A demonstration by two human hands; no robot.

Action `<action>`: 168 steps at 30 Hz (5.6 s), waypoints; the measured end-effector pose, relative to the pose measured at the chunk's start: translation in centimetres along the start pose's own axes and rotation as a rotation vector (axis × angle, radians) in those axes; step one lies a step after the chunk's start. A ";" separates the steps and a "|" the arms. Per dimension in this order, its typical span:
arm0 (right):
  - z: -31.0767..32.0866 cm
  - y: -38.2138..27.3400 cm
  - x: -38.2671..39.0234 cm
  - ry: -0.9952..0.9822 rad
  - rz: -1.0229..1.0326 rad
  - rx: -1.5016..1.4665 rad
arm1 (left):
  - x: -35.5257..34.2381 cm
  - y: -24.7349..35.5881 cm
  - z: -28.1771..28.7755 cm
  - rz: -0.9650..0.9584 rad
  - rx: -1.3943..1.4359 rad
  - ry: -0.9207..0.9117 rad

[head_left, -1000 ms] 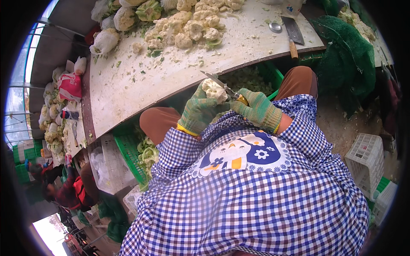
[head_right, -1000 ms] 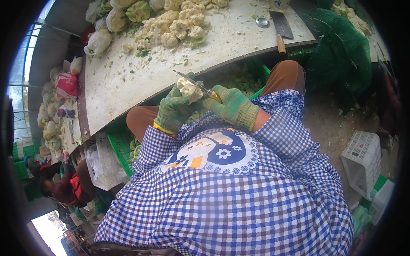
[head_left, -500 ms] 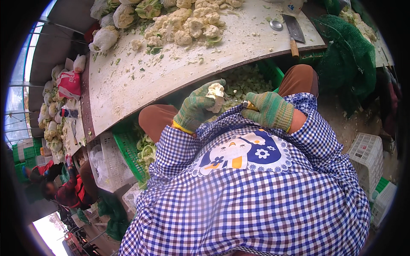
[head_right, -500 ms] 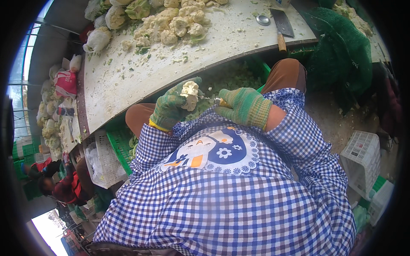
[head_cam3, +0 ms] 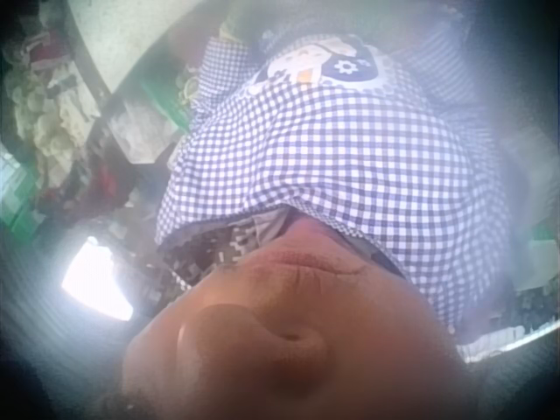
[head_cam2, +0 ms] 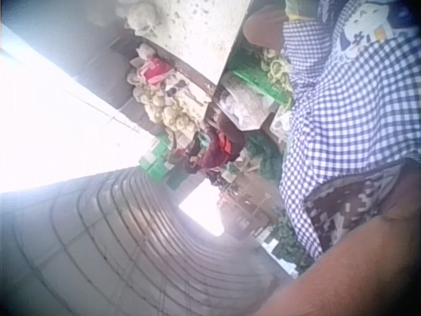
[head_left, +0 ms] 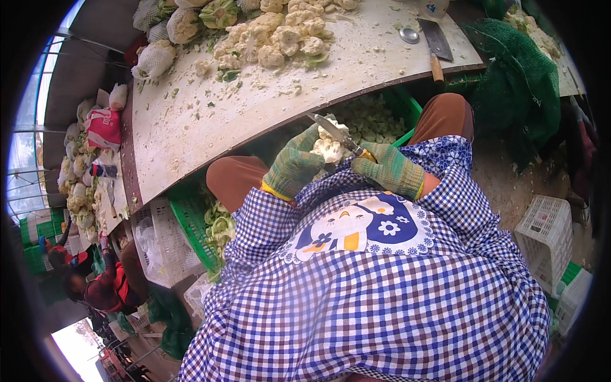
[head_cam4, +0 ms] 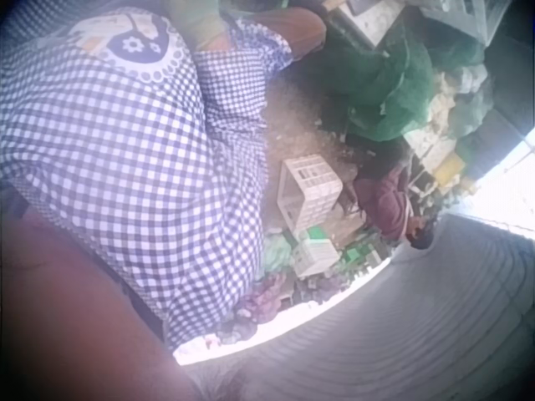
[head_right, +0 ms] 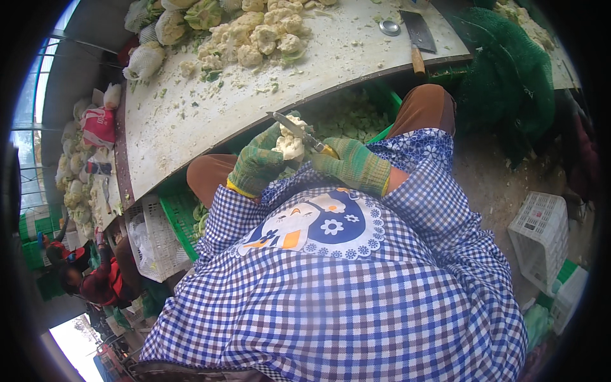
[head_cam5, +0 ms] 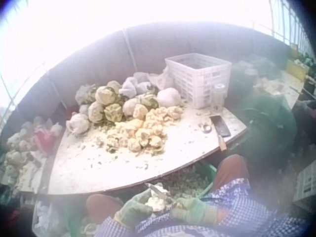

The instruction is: The person trims cauliflower florets with a small knife, removing unwanted parts and placing the trimmed pieces into a green basket below. The person handles each floret individually, rotating it as needed to cut away excess material.

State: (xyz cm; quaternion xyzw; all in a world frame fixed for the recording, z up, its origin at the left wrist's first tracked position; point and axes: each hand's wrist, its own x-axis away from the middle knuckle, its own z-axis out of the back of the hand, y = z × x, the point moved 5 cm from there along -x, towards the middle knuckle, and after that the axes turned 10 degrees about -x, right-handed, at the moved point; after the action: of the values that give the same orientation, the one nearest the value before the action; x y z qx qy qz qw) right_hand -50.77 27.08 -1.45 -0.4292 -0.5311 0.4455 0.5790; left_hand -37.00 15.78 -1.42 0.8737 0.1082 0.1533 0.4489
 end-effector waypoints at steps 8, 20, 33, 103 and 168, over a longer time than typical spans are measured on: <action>0.2 -0.3 1.0 0.144 0.101 0.076 | 0.3 -0.8 2.0 -0.161 0.093 0.212; -0.8 -1.4 0.6 0.097 0.019 0.596 | 0.5 -1.3 2.8 -0.072 0.074 0.388; -1.1 1.5 -0.3 0.025 -0.043 -0.138 | 0.1 -1.5 0.7 -0.120 0.287 0.213; -6.3 -6.0 -24.1 0.114 -0.120 -0.302 | -3.4 8.1 19.4 -0.168 0.598 0.793; -4.9 -3.0 -10.6 0.191 -0.201 0.712 | -1.4 5.2 9.8 0.124 0.284 0.543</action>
State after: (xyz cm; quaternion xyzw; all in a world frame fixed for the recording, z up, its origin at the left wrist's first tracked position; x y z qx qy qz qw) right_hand -46.08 15.96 -1.31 -0.1864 -0.3261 0.5010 0.7797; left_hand -34.41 4.98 -2.81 0.8598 0.1909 0.3913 0.2669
